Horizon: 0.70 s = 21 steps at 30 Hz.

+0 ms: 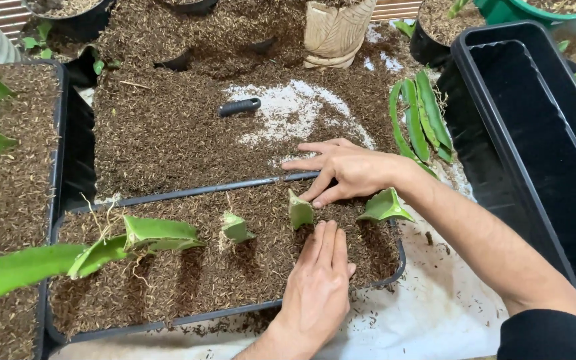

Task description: The person plants several green plant cuttings into a black rectangular tray filled with soil. They use their hands to position the cuttings and a small trowel to add and pat down soil around the base of each plant.

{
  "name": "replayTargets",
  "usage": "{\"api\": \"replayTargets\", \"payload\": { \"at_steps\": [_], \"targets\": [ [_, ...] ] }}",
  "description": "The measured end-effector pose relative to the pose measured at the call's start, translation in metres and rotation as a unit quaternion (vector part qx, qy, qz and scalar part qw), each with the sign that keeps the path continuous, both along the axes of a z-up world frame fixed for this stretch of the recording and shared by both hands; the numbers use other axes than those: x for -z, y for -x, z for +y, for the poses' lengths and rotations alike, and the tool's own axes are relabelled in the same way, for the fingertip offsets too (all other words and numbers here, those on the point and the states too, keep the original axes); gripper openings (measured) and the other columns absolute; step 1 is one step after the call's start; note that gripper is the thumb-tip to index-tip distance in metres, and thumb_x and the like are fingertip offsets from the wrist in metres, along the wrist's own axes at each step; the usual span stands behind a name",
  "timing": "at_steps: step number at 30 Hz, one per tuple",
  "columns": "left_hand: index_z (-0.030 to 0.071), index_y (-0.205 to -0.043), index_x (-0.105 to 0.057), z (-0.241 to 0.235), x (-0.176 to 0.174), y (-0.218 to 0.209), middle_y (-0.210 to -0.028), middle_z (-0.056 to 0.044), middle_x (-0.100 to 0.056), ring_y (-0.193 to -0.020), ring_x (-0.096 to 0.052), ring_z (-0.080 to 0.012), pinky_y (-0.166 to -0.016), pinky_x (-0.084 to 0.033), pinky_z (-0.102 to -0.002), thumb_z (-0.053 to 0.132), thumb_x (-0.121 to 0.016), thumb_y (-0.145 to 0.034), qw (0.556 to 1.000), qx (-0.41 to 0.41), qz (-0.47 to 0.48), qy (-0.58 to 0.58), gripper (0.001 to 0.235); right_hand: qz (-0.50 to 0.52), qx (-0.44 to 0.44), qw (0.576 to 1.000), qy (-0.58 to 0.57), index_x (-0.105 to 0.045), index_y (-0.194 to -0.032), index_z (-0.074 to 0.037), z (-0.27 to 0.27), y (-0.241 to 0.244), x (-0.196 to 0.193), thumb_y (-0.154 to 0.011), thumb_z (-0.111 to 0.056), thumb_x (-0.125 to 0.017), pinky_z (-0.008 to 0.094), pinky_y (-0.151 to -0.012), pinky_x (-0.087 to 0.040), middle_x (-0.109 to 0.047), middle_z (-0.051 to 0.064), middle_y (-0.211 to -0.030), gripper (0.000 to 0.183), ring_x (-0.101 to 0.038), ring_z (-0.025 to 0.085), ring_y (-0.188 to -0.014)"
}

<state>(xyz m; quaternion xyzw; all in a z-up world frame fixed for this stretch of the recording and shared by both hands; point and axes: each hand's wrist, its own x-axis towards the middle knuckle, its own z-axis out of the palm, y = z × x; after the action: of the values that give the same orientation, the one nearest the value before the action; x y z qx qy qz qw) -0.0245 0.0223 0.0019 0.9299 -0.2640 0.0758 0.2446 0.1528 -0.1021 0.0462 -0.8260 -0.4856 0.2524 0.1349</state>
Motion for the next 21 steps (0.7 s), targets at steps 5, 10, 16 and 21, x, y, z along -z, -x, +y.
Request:
{"api": "replayTargets", "payload": {
  "at_steps": [5,10,16,21],
  "targets": [
    [-0.012,-0.12,-0.046,0.024,-0.024,0.013,-0.125,-0.028,-0.048,-0.119,-0.044,-0.0381,-0.103,-0.031,-0.047,0.014,-0.048,-0.089,0.998,0.011,-0.034,0.05,0.04,0.014,-0.038,0.991,-0.127,-0.07,-0.1,-0.025,0.001,-0.001,-0.01,-0.075,-0.032,-0.067,0.059,-0.101,-0.02,-0.031,0.004,-0.144,0.027,-0.019,0.037,-0.135],
    [-0.01,-0.122,-0.044,0.029,-0.01,0.015,-0.127,-0.026,-0.048,-0.125,-0.04,-0.0343,-0.106,-0.026,-0.047,0.022,-0.053,-0.088,0.999,-0.03,-0.014,0.024,0.048,0.03,-0.063,0.989,-0.134,-0.072,-0.098,-0.027,0.008,0.001,-0.002,-0.076,-0.036,-0.066,0.059,-0.102,-0.016,-0.029,0.002,-0.145,0.024,-0.015,0.035,-0.136],
    [-0.01,-0.121,-0.046,0.021,0.0,0.008,-0.126,-0.026,-0.049,-0.124,-0.041,-0.0347,-0.103,-0.031,-0.044,0.025,-0.054,-0.089,0.998,-0.033,-0.041,0.022,0.048,-0.027,-0.048,0.997,-0.063,-0.072,-0.062,-0.017,0.01,0.007,-0.006,-0.072,-0.035,-0.069,0.061,-0.095,-0.02,-0.032,-0.006,-0.143,0.021,-0.016,0.034,-0.137],
    [-0.01,-0.121,-0.047,0.025,-0.005,0.008,-0.126,-0.027,-0.049,-0.124,-0.041,-0.0357,-0.105,-0.028,-0.046,0.021,-0.048,-0.09,0.999,-0.012,-0.015,0.048,0.044,0.014,-0.055,0.997,-0.046,-0.076,-0.082,-0.021,0.008,0.007,-0.01,-0.073,-0.034,-0.068,0.062,-0.1,-0.009,-0.022,-0.003,-0.147,0.018,-0.004,0.033,-0.138]
  ]
}}
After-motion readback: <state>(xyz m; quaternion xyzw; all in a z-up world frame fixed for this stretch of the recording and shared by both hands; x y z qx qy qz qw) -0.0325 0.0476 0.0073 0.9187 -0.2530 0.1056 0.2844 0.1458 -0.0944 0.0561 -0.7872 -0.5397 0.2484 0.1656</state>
